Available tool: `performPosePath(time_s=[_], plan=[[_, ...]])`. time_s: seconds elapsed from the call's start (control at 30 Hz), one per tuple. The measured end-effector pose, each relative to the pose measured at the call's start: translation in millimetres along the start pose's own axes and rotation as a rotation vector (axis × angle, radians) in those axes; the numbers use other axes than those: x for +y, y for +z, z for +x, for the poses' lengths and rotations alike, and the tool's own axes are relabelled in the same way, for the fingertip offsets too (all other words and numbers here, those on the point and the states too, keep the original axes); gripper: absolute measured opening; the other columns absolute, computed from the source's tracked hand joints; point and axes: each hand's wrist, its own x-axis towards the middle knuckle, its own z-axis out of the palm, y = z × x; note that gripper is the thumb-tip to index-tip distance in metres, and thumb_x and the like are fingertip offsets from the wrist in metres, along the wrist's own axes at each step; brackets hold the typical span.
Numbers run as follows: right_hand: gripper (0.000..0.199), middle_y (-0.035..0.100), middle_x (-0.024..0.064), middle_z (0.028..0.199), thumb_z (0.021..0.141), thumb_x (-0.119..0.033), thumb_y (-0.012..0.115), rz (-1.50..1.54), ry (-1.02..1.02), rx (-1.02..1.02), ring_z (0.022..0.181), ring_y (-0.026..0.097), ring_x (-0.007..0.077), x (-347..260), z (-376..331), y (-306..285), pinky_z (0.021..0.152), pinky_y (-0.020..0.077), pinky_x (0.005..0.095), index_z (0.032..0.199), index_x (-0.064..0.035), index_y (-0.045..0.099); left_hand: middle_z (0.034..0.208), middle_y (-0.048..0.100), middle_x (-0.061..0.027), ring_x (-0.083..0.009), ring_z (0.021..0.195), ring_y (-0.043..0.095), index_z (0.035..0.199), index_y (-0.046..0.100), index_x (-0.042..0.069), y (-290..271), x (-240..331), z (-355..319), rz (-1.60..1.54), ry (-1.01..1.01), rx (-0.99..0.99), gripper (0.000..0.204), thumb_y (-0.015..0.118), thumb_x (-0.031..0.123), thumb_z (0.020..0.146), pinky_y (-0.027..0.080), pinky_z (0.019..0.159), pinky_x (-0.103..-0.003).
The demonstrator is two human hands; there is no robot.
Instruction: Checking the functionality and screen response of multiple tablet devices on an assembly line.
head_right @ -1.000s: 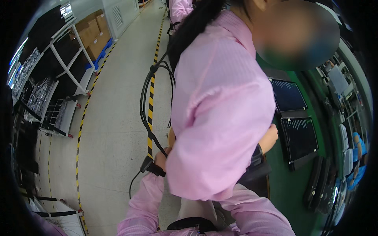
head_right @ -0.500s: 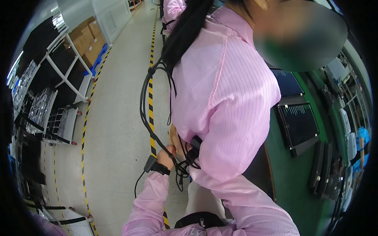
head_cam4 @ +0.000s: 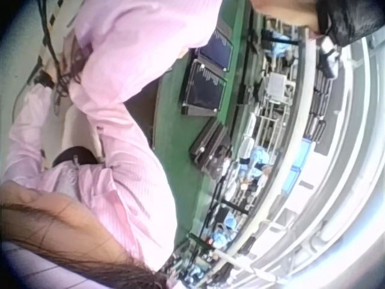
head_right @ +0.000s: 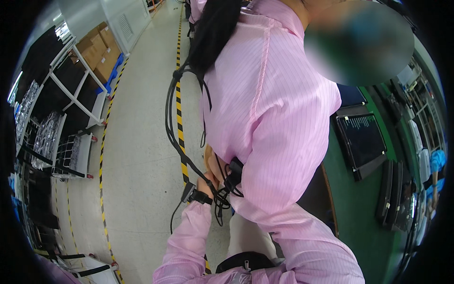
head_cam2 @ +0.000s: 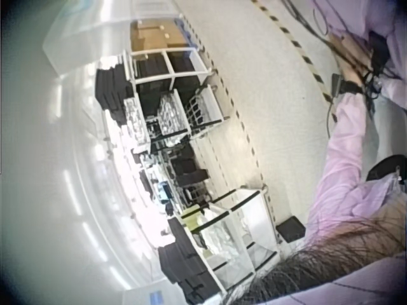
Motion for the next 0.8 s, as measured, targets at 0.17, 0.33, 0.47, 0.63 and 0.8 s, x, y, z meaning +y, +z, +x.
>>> performPosePath(time_s=[0.17,0.33,0.47,0.63,0.8], plan=[[0.026,0.065,0.017,0.096,0.091,-0.011,0.052,-0.029,0.033,-0.011,0.089,0.063,0.0376,-7.0,-5.3,-6.0,0.079,0.0482,0.0433,0.112,-0.0033,0.064,0.082,0.066,-0.0254,-0.0421,0.084,0.068,0.1,0.062,0.005,6.9,-1.4,-18.3,-0.207,-0.135,-0.03,0.024,0.051,0.025,0.094,0.05,0.066,-0.046],[0.027,0.062,0.0164,0.1,0.086,-0.003,0.054,-0.083,-0.3,0.123,0.092,0.061,0.038,20.7,-119.2,-27.8,0.077,0.0471,0.0433,0.111,-0.0069,0.064,0.098,0.067,-0.0246,-0.0421,0.097,0.065,0.114,0.06,0.0,25.7,-51.9,-61.5,-0.351,-0.011,-0.021,0.028,0.046,0.019,0.1,0.049,0.085,-0.045],[0.039,0.061,0.017,0.108,0.079,0.006,0.056,-0.101,-0.315,0.015,0.099,0.06,0.0384,72.6,-238.4,-37.8,0.085,0.0484,0.0434,0.115,-0.0068,0.064,0.118,0.063,-0.0187,-0.0289,0.111,0.061,0.127,0.052,-0.002,38.9,-104.4,-174.6,-0.496,-0.345,-0.198,0.038,0.051,0.026,0.103,0.047,0.096,-0.039],[0.034,0.062,0.0196,0.114,0.085,-0.009,0.061,-0.202,-0.197,-0.582,0.105,0.061,0.0391,95.5,-310.3,-54.2,0.092,0.0487,0.0444,0.119,-0.0063,0.064,0.129,0.059,-0.0101,-0.0173,0.116,0.056,0.131,0.052,0.003,42.4,-89.4,-331.7,-0.747,-0.584,-0.903,0.045,0.06,0.033,0.098,0.048,0.095,-0.035],[0.038,0.061,0.0193,0.111,0.089,-0.021,0.064,-0.119,-0.34,-0.393,0.101,0.062,0.0393,28.5,-386.2,-117.1,0.086,0.0494,0.0475,0.123,-0.0034,0.058,0.114,0.066,-0.0058,-0.0167,0.103,0.062,0.125,0.058,0.006,70.9,-5.2,-361.0,-0.674,-0.046,-0.867,0.034,0.061,0.028,0.098,0.05,0.085,-0.033]])
